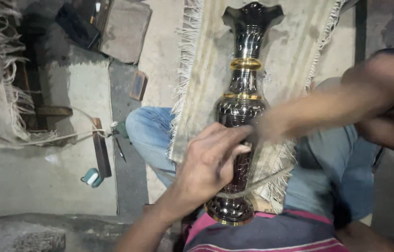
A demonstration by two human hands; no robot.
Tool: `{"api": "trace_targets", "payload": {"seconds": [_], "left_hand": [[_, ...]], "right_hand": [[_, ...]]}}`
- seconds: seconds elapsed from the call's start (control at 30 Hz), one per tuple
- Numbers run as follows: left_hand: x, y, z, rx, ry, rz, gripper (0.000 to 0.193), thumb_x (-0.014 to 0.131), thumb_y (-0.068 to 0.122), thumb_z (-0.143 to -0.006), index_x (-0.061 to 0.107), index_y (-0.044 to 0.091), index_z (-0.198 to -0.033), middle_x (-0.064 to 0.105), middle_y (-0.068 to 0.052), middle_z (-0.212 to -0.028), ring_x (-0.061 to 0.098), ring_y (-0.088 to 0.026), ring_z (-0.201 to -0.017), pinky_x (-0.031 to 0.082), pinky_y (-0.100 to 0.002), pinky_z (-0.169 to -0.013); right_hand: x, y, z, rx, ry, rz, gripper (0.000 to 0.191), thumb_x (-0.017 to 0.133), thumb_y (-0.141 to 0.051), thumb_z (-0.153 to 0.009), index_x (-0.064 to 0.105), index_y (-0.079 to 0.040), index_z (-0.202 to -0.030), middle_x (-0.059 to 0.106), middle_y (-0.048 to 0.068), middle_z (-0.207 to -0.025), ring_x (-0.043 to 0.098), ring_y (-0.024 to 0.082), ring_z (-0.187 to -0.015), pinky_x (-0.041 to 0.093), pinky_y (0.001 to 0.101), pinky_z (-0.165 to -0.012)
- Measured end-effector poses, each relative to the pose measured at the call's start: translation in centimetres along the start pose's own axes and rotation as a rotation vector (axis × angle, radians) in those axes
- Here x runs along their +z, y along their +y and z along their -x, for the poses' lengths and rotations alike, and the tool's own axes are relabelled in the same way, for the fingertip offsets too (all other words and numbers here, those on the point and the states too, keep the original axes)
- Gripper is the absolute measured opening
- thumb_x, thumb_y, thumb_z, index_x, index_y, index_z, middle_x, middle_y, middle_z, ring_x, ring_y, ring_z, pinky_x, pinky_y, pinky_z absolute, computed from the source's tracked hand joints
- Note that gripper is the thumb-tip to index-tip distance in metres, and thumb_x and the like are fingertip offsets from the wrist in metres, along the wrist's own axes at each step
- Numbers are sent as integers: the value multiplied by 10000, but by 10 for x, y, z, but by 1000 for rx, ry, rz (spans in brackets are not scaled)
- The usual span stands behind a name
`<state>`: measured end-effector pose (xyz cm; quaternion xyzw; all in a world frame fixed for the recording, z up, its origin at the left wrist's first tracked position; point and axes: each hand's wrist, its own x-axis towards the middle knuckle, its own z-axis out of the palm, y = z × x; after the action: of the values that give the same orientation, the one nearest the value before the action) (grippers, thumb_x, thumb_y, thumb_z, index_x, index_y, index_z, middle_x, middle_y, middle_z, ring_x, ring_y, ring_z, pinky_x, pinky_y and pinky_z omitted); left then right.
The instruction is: The person sits on the floor holding a steel punch against the surface of a decorative brass vase and strikes the punch with a wooden mallet, working patterned indentations into the metal. The person periodically repositions the punch on different spots of the vase body and rotates the vase to reach new areas.
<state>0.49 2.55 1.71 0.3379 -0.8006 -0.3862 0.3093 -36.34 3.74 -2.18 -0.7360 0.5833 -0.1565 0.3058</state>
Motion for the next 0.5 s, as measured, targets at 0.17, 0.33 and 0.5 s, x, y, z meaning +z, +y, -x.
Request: {"api": "trace_targets", "payload": {"seconds": [0.17,0.33,0.5], "left_hand": [[-14,-5,-14,97,-205,14,466,653,-49,-853,632,34,-1310,723,-117,-1092,664,-288,-961,558,-391,-878],[-19,-9,-30,102,-445,-60,428,660,-2,-890,663,127,-1298,720,-53,-944,626,-267,-849,539,-394,-773],[-25,-15,-43,244,-558,-21,489,624,-21,-860,646,147,-1319,709,-40,-947,631,-249,-912,549,-392,-847]], "right_hand": [[34,1,36,176,190,-100,217,795,-140,-835,696,-14,-980,704,120,-955,693,185,-768,557,301,-688],[92,-14,81,281,578,-163,233,862,-78,-931,647,-1,-974,712,105,-982,689,150,-841,564,253,-828],[138,-35,96,361,817,-275,226,841,-57,-978,622,-7,-997,704,77,-993,670,135,-883,553,241,-874]]}}
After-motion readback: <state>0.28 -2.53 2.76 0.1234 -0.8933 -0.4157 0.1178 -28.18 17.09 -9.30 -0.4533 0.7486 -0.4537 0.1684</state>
